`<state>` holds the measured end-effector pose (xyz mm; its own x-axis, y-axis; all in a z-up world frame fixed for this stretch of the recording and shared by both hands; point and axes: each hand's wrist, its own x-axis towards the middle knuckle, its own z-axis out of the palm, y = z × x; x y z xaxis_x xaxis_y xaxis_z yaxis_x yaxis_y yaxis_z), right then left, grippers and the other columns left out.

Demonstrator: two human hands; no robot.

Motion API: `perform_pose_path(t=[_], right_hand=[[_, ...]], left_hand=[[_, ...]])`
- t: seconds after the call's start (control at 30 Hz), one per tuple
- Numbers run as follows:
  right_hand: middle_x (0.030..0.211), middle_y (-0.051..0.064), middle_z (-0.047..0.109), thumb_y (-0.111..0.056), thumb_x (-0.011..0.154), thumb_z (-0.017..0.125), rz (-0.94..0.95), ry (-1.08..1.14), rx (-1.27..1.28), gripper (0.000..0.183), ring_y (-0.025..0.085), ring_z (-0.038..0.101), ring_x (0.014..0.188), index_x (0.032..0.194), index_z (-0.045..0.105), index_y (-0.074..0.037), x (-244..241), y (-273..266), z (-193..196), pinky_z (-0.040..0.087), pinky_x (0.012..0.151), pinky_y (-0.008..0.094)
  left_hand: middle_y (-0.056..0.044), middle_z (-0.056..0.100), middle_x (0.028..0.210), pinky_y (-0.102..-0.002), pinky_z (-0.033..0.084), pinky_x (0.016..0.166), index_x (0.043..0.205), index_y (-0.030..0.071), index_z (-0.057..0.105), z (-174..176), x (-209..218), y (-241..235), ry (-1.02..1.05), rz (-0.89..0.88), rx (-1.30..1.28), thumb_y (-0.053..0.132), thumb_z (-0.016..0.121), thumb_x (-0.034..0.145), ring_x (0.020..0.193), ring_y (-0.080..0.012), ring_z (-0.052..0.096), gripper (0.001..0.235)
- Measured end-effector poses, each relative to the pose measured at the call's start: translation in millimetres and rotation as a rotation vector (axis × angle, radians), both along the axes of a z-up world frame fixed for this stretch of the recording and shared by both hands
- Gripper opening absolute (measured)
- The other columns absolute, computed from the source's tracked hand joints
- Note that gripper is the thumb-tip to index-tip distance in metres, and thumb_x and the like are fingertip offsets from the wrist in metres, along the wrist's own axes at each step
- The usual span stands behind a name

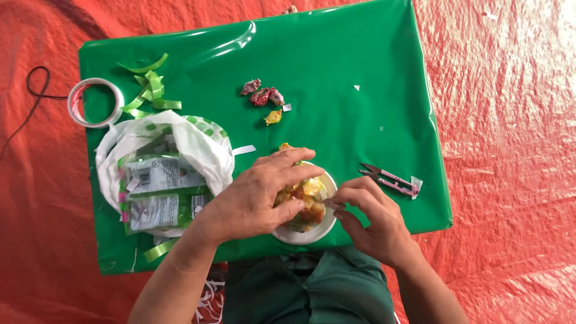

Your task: The person assembles a decorative ball by pressing individually wrapped candies together on a plate. They then apply a strip of white tape around the top of the candy ball to secure it.

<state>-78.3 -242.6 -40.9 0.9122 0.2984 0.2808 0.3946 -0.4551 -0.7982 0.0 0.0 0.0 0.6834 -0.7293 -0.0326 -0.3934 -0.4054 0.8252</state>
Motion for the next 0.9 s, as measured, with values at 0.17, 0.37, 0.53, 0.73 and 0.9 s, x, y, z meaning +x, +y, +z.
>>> perform_pose_path(t=[0.17, 0.37, 0.53, 0.73, 0.9], right_hand=[[0.097, 0.008, 0.064, -0.004, 0.095, 0.067, 0.039, 0.041, 0.036, 0.014, 0.021, 0.065, 0.082, 0.107, 0.061, -0.006, 5.7, 2.5, -3.8, 0.054, 0.071, 0.031], [0.101, 0.009, 0.065, -0.004, 0.095, 0.066, 0.071, 0.015, -0.044, 0.017, 0.023, 0.065, 0.082, 0.112, 0.061, -0.008, 7.7, 6.5, -7.4, 0.053, 0.071, 0.033], [0.099, 0.009, 0.065, -0.007, 0.096, 0.068, 0.043, -0.025, -0.077, 0.017, 0.022, 0.064, 0.081, 0.112, 0.061, -0.008, 7.7, 11.7, -8.1, 0.052, 0.068, 0.032], [0.098, 0.009, 0.063, -0.008, 0.096, 0.069, 0.058, -0.065, -0.117, 0.018, 0.022, 0.061, 0.078, 0.112, 0.060, -0.008, 9.0, 14.1, -13.2, 0.050, 0.063, 0.033], [0.098, 0.009, 0.062, -0.011, 0.098, 0.067, 0.067, -0.087, -0.131, 0.015, 0.024, 0.060, 0.076, 0.109, 0.058, -0.008, 10.0, 15.3, -15.0, 0.049, 0.063, 0.034]], left_hand=[[-0.021, 0.051, 0.152, -0.047, 0.028, 0.120, 0.136, 0.011, 0.062, -1.9, 0.4, 0.2, -0.032, -0.005, -0.051, 0.013, 0.063, 0.088, 0.146, -0.0344, 0.045, 0.047], [-0.019, 0.057, 0.145, -0.051, 0.034, 0.111, 0.120, 0.014, 0.068, -12.3, 1.4, -6.5, -0.104, -0.002, -0.042, 0.006, 0.060, 0.088, 0.140, -0.0336, 0.050, 0.035], [-0.014, 0.063, 0.133, -0.052, 0.039, 0.097, 0.098, 0.013, 0.070, -16.9, 3.3, -15.7, -0.214, 0.004, 0.009, 0.006, 0.058, 0.087, 0.127, -0.0301, 0.058, 0.018], [0.000, 0.069, 0.112, -0.045, 0.044, 0.087, 0.096, 0.021, 0.075, -28.4, 4.3, -21.4, -0.298, 0.000, 0.078, 0.017, 0.067, 0.093, 0.108, -0.0225, 0.066, 0.009], [0.003, 0.073, 0.096, -0.045, 0.042, 0.078, 0.091, 0.018, 0.072, -18.5, 8.1, -20.3, -0.081, -0.058, 0.052, 0.014, 0.058, 0.097, 0.095, -0.0209, 0.067, 0.016]])
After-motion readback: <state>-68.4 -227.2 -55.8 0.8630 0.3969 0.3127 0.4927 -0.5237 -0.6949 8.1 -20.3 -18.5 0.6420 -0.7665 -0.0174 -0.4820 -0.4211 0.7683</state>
